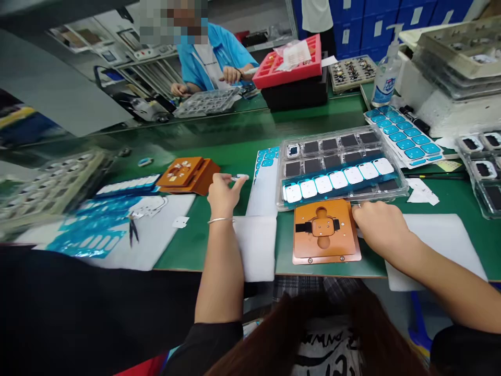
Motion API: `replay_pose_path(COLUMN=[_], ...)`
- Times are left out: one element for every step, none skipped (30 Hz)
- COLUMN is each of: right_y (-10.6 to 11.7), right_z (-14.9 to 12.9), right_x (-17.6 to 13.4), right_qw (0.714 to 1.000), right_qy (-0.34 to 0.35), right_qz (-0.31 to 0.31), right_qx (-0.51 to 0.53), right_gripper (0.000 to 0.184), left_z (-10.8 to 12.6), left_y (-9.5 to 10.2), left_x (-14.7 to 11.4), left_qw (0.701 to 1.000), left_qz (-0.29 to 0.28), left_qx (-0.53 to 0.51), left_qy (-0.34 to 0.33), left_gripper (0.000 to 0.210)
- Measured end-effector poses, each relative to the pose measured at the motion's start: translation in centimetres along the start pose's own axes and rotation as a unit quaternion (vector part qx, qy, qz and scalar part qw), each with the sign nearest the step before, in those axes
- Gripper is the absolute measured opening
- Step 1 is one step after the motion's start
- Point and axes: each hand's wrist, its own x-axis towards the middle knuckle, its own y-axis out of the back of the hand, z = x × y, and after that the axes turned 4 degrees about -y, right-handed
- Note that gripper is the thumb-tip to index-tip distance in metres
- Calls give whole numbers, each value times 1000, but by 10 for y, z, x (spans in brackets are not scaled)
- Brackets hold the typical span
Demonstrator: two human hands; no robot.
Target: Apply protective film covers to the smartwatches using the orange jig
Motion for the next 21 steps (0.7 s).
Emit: replay_pose_path(right_y=[3, 6, 7, 9, 10, 11, 11, 11, 11, 11, 10, 10, 10, 10, 10, 11, 11, 12, 13, 15, 16], right_z=[-3, -5, -7, -9, -10, -11, -11, -11, -11, -10, -10, -10, -10, -10, -10, -11, -11, -12, -12, -13, -13], right_x=[0, 0, 1, 1, 1, 1, 1, 2, 2, 3, 3, 3, 3, 3, 3, 3, 3, 2, 2, 2, 2], right_qw=[1000, 998, 997, 995, 995, 994, 994, 993, 993, 993, 993, 993, 993, 993, 993, 993, 993, 993, 993, 993, 993], right_qy=[-11, -21, -29, -35, -37, -38, -39, -40, -39, -38, -37, -36, -37, -37, -39, -39, -38, -36, -34, -32, -32], right_qz=[-18, -33, -45, -54, -60, -63, -66, -68, -70, -70, -69, -68, -67, -66, -66, -67, -68, -70, -71, -73, -75], right_qx=[-24, -43, -60, -71, -77, -80, -82, -84, -85, -86, -86, -87, -88, -89, -90, -91, -92, -92, -91, -89, -87], right_gripper=[25, 26, 28, 29, 29, 28, 28, 28, 28, 28, 29, 29, 29, 28, 28, 28, 28, 28, 28, 28, 28], left_z=[-4, -7, -9, -10, -11, -11, -11, -12, -12, -13, -13, -14, -15, -15, -16, -16, -16, -16, -16, -15, -14], left_y=[-2, -3, -5, -7, -8, -8, -8, -7, -7, -7, -8, -9, -11, -13, -15, -17, -19, -20, -20, -20, -19], left_x=[3, 5, 5, 5, 4, 3, 3, 3, 3, 4, 5, 7, 8, 9, 10, 10, 10, 10, 10, 9, 8], left_qw=[999, 998, 997, 997, 996, 996, 996, 996, 995, 994, 993, 993, 993, 993, 993, 994, 994, 994, 994, 994, 994], left_qz=[-20, -34, -40, -43, -44, -44, -46, -54, -65, -78, -88, -93, -93, -89, -84, -79, -74, -68, -60, -51, -42], left_qx=[30, 41, 44, 52, 60, 66, 71, 74, 75, 74, 72, 69, 65, 61, 56, 50, 44, 36, 28, 19, 9], left_qy=[29, 42, 45, 45, 42, 35, 26, 16, 4, -8, -21, -32, -43, -52, -59, -65, -70, -75, -82, -90, -100], left_gripper=[32, 32, 33, 37, 41, 42, 41, 36, 30, 27, 26, 26, 27, 29, 32, 34, 35, 35, 35, 34, 33])
